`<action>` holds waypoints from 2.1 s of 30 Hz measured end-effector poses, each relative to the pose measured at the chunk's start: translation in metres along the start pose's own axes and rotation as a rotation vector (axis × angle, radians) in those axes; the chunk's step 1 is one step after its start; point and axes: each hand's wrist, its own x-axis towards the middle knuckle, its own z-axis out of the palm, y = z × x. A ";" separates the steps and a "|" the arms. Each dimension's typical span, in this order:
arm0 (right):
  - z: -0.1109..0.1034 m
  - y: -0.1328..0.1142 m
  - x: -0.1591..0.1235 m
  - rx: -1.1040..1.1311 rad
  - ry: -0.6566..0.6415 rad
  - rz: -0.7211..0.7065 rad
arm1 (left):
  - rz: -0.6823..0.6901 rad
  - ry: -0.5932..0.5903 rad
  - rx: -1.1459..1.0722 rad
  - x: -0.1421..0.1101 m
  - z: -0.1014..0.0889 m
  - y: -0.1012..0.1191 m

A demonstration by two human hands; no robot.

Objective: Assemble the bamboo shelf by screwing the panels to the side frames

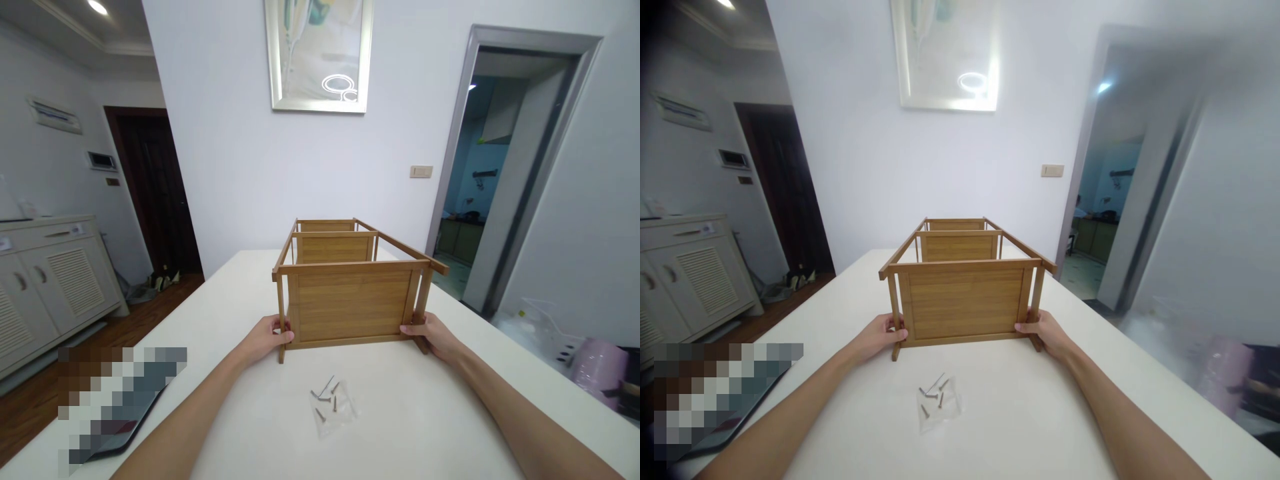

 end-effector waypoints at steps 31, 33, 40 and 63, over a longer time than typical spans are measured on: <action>0.007 -0.007 -0.006 0.029 -0.017 0.013 | -0.137 -0.010 0.980 -0.040 0.000 0.079; 0.009 -0.008 -0.008 -0.019 -0.003 0.003 | -0.084 -0.206 0.815 -0.050 0.017 0.095; -0.001 -0.026 -0.011 -0.563 0.106 -0.074 | 0.007 -0.478 0.702 -0.061 0.069 0.090; 0.160 -0.013 -0.054 -1.040 -0.469 -0.535 | -0.046 -0.438 0.713 -0.053 0.073 0.069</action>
